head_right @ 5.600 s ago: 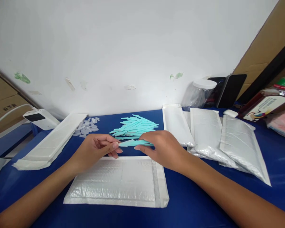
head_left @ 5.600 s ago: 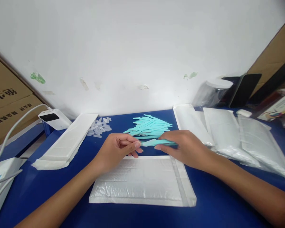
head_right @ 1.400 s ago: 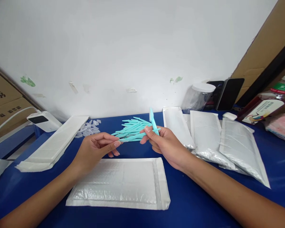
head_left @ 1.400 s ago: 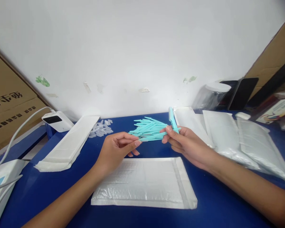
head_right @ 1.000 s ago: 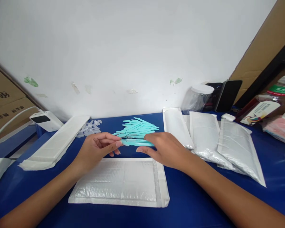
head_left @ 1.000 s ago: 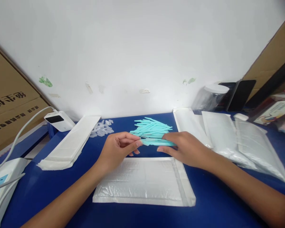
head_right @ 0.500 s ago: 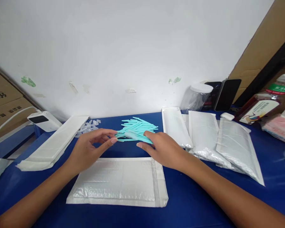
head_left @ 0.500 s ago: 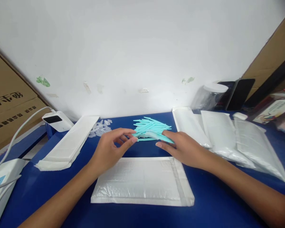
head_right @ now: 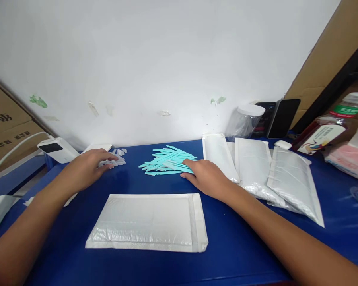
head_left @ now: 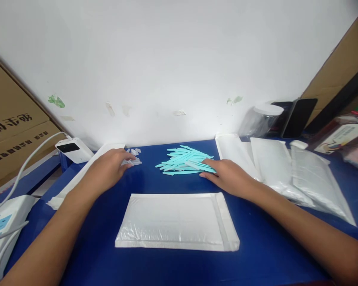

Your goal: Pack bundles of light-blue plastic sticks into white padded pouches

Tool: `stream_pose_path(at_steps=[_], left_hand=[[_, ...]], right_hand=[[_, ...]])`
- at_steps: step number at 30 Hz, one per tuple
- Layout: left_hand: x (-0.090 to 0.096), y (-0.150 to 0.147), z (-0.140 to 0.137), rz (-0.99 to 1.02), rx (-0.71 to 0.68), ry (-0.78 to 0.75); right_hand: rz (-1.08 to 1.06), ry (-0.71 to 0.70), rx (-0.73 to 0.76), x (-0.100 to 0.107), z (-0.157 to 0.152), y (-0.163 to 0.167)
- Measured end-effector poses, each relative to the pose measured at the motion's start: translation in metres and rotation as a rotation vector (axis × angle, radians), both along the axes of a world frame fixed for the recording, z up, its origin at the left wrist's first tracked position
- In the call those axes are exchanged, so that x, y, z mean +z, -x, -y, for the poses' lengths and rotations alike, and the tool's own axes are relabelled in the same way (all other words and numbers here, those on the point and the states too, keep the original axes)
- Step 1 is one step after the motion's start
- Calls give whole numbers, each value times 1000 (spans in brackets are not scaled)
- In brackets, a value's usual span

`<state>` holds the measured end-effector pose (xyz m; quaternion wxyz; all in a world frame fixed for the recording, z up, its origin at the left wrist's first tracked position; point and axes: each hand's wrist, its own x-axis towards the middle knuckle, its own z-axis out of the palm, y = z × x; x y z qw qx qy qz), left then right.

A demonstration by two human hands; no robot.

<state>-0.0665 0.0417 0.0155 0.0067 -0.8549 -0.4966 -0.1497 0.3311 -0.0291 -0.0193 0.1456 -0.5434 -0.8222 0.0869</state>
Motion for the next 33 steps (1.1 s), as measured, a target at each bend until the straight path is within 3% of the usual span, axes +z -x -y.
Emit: stream_pose_path(at_steps=[4,13,17,22,27,33], left_hand=[[-6,26,-16,-46,60,56],[-26,8,-18,39,-9,80],[-23,9,-19,86,23,110],[-13,-2,-10,95,-40,95],[-8,-29,7,319,-61,244],[-10,-67,31,820,-129,590]], right_hand=[[-3,23,5,1,-1,-1],[-96,24,11,9,2,-2],[-221,-20,-19,13,2,-5],[-255,-15,-18,14,2,-5],[-363,-19,45,16,6,2],[-500,97,46,18,9,3]])
